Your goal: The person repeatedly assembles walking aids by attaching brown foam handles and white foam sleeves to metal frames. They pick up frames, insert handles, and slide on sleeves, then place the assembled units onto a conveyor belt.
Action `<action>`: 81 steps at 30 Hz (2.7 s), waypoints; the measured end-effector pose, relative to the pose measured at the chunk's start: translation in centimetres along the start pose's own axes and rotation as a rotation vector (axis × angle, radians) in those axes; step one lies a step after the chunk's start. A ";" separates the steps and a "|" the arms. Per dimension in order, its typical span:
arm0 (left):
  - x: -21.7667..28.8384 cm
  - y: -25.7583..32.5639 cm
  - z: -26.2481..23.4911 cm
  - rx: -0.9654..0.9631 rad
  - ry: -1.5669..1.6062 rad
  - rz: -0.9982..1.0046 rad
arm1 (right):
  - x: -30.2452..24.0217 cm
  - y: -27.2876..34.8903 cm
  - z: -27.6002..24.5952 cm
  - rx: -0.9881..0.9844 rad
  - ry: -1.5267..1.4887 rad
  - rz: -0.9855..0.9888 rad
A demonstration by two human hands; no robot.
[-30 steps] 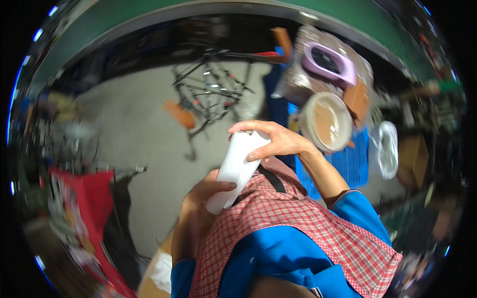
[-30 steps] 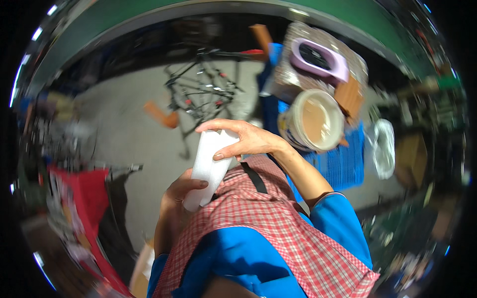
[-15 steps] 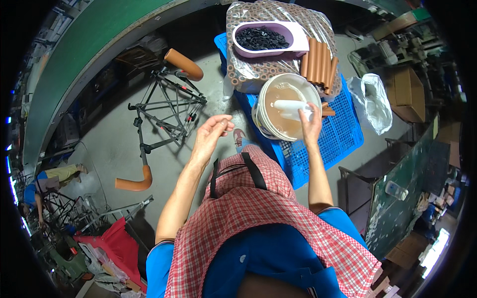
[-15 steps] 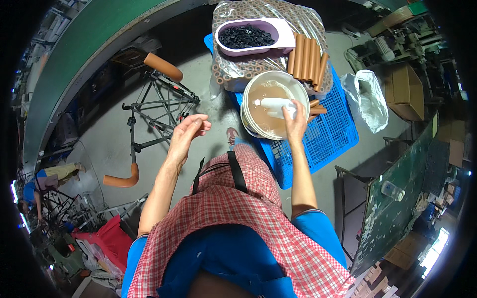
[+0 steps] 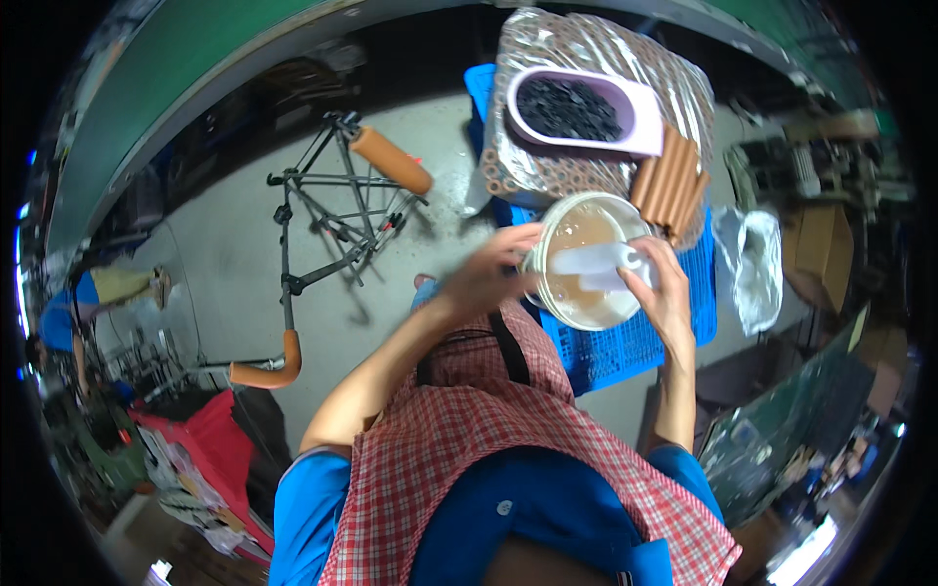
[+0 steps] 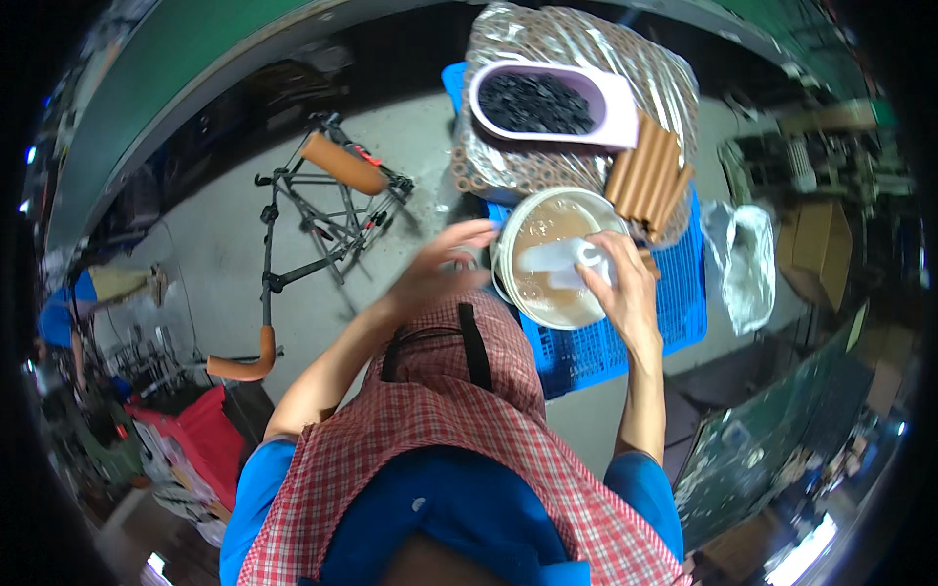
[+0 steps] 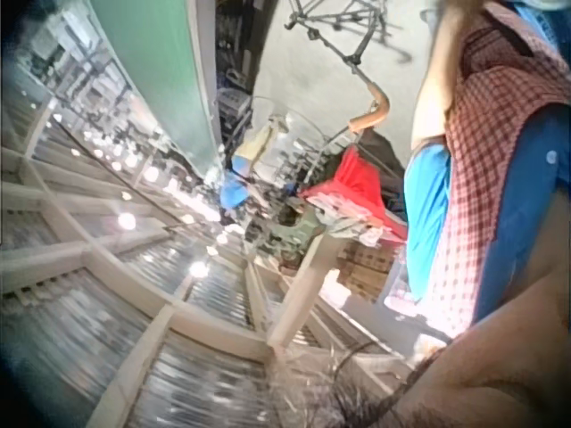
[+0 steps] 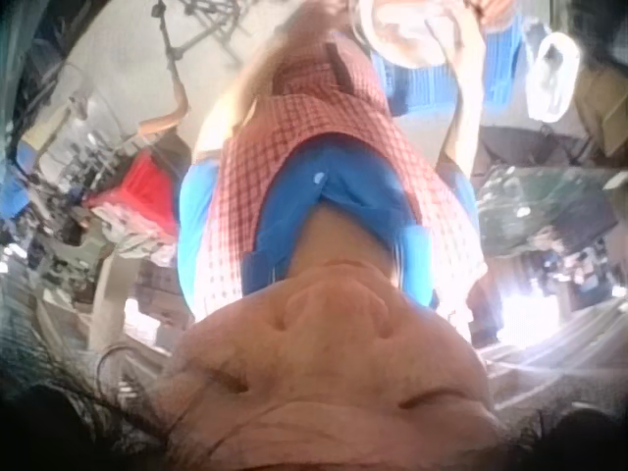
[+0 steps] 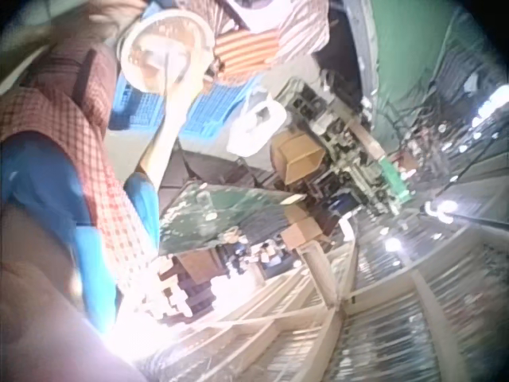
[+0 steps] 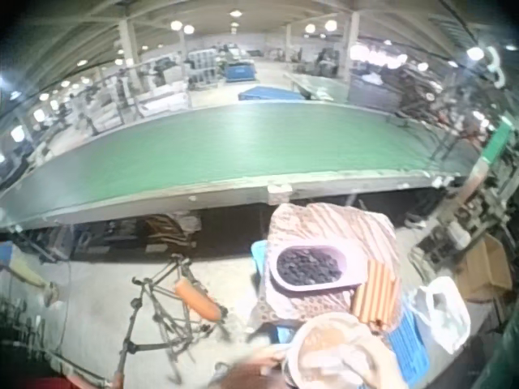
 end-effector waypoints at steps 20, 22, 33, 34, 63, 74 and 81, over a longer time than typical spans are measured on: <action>-9.6 -0.1 -14.5 0.762 1.244 -0.073 | -31.5 -31.7 -0.5 -0.152 -0.250 -0.483; -9.0 -1.4 -14.5 0.612 1.381 0.018 | -32.4 -32.4 2.4 -0.283 -0.210 -0.392; -9.4 -2.1 -15.7 0.427 1.441 0.042 | -22.9 -24.3 11.2 -0.815 0.383 -0.575; -9.4 -2.1 -16.3 0.398 1.428 0.047 | -24.0 -25.6 10.8 -0.913 0.346 -0.465; 7.0 30.5 -21.8 1.459 -0.003 0.144 | -27.9 -2.3 38.8 -1.632 -1.227 0.675; -3.8 28.8 -14.2 1.819 -0.697 0.028 | -30.3 -2.9 40.3 -1.408 -1.336 0.763; -8.3 28.5 -11.2 1.623 0.230 0.283 | -29.3 -3.0 41.2 -1.432 -1.296 0.679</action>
Point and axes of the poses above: each hand's wrist, its own y-axis away from the middle knuckle, its own z-axis out of the palm, x = y × z, the point moved 1 cm from there along -y, towards the middle knuckle, and after that the axes turned 4 degrees about -z, right-handed, at the moved point
